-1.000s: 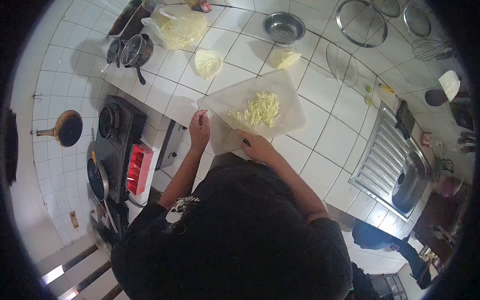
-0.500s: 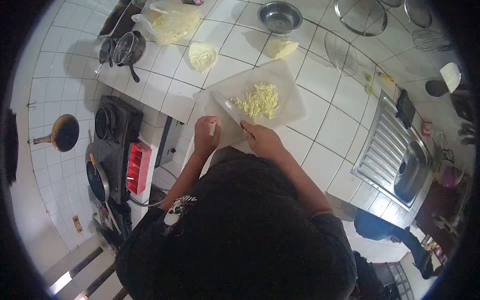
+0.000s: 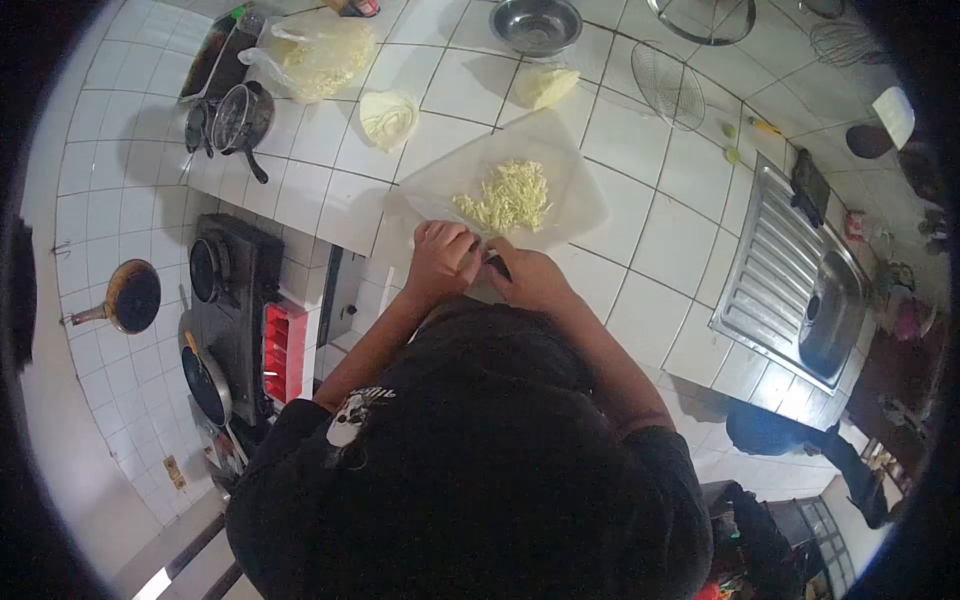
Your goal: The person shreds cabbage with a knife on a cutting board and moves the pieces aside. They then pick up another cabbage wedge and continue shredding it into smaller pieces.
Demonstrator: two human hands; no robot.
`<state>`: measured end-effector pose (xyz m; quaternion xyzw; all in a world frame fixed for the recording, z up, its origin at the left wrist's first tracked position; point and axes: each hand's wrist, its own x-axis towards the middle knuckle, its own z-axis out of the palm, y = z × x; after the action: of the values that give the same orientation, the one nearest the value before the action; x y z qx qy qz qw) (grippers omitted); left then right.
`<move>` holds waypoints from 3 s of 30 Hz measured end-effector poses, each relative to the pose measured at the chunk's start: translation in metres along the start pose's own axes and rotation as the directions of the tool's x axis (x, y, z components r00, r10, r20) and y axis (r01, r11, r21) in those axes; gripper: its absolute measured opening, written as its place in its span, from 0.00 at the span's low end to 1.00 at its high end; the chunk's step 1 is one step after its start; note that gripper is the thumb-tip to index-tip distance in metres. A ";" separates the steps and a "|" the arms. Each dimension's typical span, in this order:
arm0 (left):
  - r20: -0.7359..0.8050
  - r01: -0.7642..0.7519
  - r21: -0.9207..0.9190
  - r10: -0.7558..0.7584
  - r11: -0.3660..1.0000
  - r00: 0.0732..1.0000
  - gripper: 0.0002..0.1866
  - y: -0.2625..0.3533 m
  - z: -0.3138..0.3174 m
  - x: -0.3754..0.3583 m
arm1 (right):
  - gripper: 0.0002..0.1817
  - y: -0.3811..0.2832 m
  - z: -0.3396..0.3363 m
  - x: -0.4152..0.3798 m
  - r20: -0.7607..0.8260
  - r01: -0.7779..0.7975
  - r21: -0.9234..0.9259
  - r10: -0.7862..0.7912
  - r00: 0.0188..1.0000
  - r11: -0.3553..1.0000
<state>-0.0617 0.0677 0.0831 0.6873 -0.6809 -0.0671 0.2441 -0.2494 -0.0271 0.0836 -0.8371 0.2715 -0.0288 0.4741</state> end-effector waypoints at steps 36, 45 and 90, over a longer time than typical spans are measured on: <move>-0.504 0.253 -0.171 -0.305 0.952 0.808 0.13 -0.101 -0.009 0.002 | 0.24 0.022 -0.006 0.001 0.130 0.015 -0.020 -0.012 0.992 1.000; -0.405 0.307 -0.153 -0.343 0.939 0.847 0.10 -0.074 0.020 -0.046 | 0.22 0.016 -0.001 -0.015 -0.016 -0.020 0.152 0.023 1.000 0.988; -0.173 0.254 -0.229 -0.296 0.940 0.939 0.09 -0.050 0.022 -0.051 | 0.22 0.019 0.012 -0.002 -0.077 -0.024 0.280 0.048 0.996 0.960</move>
<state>-0.0289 0.1089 0.0302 0.7508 -0.5384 -0.0988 0.3698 -0.2556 -0.0249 0.0618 -0.7550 0.2994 -0.0930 0.5759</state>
